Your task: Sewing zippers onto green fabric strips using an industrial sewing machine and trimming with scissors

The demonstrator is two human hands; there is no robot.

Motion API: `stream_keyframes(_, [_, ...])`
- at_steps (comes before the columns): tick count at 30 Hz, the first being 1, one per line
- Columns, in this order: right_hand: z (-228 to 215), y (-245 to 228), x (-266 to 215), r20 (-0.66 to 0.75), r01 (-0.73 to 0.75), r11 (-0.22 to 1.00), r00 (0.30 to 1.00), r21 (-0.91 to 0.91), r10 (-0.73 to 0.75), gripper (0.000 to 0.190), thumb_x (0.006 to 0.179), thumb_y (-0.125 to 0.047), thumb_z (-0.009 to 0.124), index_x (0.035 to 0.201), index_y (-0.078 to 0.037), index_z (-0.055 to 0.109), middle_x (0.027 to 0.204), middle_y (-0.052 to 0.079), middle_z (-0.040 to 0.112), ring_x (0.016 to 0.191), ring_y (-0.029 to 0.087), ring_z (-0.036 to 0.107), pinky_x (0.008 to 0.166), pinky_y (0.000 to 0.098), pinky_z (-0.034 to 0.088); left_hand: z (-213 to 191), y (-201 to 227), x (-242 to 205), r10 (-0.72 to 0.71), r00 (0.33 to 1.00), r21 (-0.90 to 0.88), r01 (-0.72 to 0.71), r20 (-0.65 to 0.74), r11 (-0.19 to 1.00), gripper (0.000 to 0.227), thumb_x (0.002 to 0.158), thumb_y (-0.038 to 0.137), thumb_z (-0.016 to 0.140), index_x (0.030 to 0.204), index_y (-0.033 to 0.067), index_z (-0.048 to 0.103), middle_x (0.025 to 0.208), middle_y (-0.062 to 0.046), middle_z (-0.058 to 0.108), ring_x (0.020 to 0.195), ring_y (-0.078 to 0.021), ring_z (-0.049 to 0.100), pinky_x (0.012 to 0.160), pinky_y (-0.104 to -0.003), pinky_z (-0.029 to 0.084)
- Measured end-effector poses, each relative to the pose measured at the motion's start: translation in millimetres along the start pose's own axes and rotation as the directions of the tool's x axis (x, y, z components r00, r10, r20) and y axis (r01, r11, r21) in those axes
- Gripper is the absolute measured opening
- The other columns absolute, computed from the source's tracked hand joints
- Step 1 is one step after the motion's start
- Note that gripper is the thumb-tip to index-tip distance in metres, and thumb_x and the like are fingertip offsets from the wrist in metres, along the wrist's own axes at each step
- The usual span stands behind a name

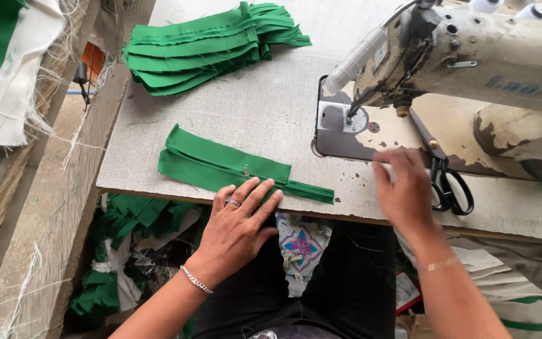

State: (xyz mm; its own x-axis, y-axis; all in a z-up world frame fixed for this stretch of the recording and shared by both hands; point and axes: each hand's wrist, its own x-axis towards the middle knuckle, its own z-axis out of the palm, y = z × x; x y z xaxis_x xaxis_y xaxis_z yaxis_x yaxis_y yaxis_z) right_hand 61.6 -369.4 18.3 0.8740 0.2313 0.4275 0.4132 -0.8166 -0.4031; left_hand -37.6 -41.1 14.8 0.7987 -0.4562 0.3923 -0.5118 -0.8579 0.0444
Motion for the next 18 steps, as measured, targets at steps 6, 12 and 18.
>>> stream_keyframes(6, [41, 69, 55, 0.013, -0.042, 0.960, 0.999, -0.278, 0.047, 0.016, 0.099, -0.022, 0.075, 0.114, -0.017, 0.078, 0.103, 0.007, 0.069, 0.112, 0.025, 0.064, 0.093, 0.0427, 0.055, -2, -2, 7, -0.077, 0.996, -0.114, 0.082, 0.051, 0.990, 0.077, 0.088, 0.069, 0.059, 0.146, 0.0198, 0.055, 0.152, -0.007, 0.052, 0.143, -0.0287, 0.045, 0.114, -0.055, 0.026])
stream_keyframes(12, [42, 58, 41, -0.114, 0.125, 0.944, 0.979, -0.307, -0.167, 0.024, 0.096, -0.018, 0.075, 0.118, -0.010, 0.076, 0.111, 0.012, 0.066, 0.115, 0.033, 0.063, 0.095, 0.0445, 0.055, 8, -38, 34, -0.085, 0.994, -0.133, 0.093, 0.067, 0.987, 0.082, 0.086, 0.071, 0.059, 0.147, 0.0154, 0.055, 0.149, -0.006, 0.055, 0.141, -0.0259, 0.048, 0.114, -0.054, 0.030])
stream_keyframes(18, [30, 43, 41, -0.065, 0.185, 0.950, 0.976, -0.251, -0.207, 0.026, 0.099, -0.009, 0.067, 0.123, -0.003, 0.075, 0.117, 0.016, 0.068, 0.112, 0.041, 0.057, 0.103, 0.0477, 0.048, 5, -39, 23, -0.089, 0.996, -0.016, 0.089, 0.027, 0.996, 0.109, 0.078, 0.087, 0.055, 0.153, 0.0074, 0.046, 0.162, -0.013, 0.041, 0.151, -0.0321, 0.036, 0.116, -0.057, 0.028])
